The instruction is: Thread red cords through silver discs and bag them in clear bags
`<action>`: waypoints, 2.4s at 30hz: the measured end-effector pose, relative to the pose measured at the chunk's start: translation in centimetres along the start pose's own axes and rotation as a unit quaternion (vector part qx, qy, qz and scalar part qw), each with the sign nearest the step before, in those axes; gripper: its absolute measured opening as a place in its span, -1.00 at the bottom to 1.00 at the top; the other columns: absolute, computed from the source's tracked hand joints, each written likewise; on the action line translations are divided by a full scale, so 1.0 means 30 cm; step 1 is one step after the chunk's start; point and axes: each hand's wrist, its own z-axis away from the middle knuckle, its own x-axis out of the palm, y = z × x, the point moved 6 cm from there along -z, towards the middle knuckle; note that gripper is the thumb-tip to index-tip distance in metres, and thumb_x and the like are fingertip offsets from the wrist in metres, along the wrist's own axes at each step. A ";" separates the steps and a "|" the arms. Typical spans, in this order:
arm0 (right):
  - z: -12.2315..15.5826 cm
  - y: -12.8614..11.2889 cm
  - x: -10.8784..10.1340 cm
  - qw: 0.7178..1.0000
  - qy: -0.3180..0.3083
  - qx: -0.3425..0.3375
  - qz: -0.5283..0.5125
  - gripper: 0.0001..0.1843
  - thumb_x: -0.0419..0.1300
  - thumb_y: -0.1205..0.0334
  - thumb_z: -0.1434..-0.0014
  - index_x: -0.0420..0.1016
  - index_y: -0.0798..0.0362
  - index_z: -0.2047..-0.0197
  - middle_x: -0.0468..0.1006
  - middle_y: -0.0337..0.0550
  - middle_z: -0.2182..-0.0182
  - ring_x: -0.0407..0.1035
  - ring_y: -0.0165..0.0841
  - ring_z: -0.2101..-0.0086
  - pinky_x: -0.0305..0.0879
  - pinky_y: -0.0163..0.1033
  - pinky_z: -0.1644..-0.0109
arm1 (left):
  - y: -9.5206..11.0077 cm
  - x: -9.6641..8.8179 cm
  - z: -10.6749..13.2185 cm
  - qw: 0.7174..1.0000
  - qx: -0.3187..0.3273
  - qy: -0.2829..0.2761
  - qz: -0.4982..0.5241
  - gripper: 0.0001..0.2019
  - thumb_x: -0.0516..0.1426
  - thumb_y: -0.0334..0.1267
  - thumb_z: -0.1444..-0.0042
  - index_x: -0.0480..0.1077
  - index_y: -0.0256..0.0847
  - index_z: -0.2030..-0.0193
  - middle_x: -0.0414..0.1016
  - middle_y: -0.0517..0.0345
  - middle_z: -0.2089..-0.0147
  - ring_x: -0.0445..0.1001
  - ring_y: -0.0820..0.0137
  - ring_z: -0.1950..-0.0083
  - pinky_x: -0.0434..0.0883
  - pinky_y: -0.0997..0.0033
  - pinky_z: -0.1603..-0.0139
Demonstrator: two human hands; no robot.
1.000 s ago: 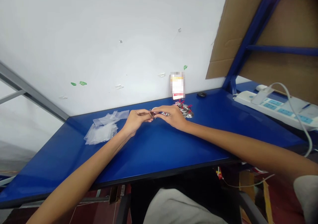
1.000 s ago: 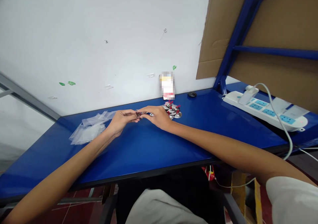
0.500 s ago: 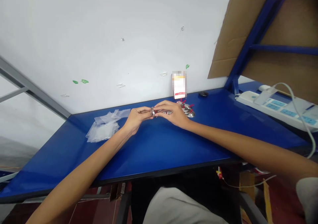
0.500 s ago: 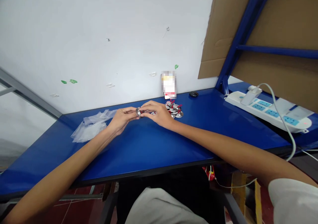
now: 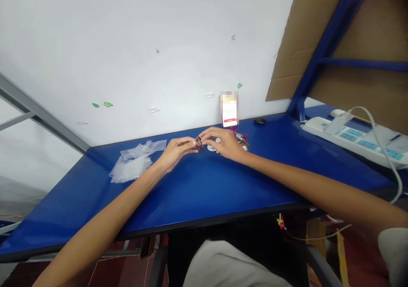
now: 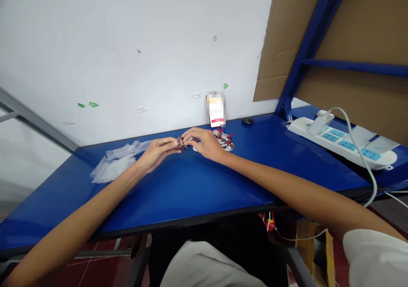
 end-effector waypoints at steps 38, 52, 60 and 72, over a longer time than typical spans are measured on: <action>-0.068 0.072 -0.090 0.956 -0.147 -0.023 0.253 -0.81 0.21 0.19 -0.41 0.67 -0.01 0.07 0.68 -0.01 0.13 0.50 -0.08 0.03 0.40 -0.02 -0.01 | 0.110 -0.298 0.102 0.864 -0.179 -0.181 -0.434 -0.72 0.46 -0.05 0.22 0.67 -0.06 0.34 0.67 0.10 0.38 0.57 0.23 0.38 0.31 0.41 0.41; -0.039 0.179 0.080 0.902 -0.218 -0.067 0.367 -0.85 0.32 0.23 -0.38 0.77 -0.05 0.12 0.74 -0.08 0.22 0.53 -0.16 0.16 0.35 -0.11 0.06 | 0.075 -0.224 0.059 0.827 -0.110 -0.203 -0.512 -0.92 0.27 -0.20 0.07 0.57 -0.07 0.38 0.59 0.16 0.42 0.49 0.29 0.41 0.26 0.38 0.40; -0.029 0.057 0.032 0.904 -0.138 -0.125 0.384 -0.68 0.10 0.23 -0.52 0.73 -0.02 0.09 0.66 -0.03 0.14 0.46 -0.24 0.25 0.27 -0.15 0.20 | 0.118 -0.127 0.018 0.941 0.030 -0.057 -0.333 -0.90 0.21 -0.25 -0.05 0.43 -0.16 0.28 0.46 0.25 0.48 0.34 0.45 0.48 0.23 0.43 0.41; 0.015 0.037 0.000 0.949 -0.111 -0.016 0.294 -0.71 0.21 0.16 -0.42 0.71 -0.16 -0.10 0.78 -0.25 0.28 0.63 -0.28 0.36 0.34 -0.25 0.31 | 0.009 -0.097 -0.012 0.995 0.035 -0.019 -0.090 -0.69 0.37 -0.10 -0.18 0.38 -0.22 0.20 0.70 -0.04 0.13 0.54 0.44 0.37 0.51 0.41 0.33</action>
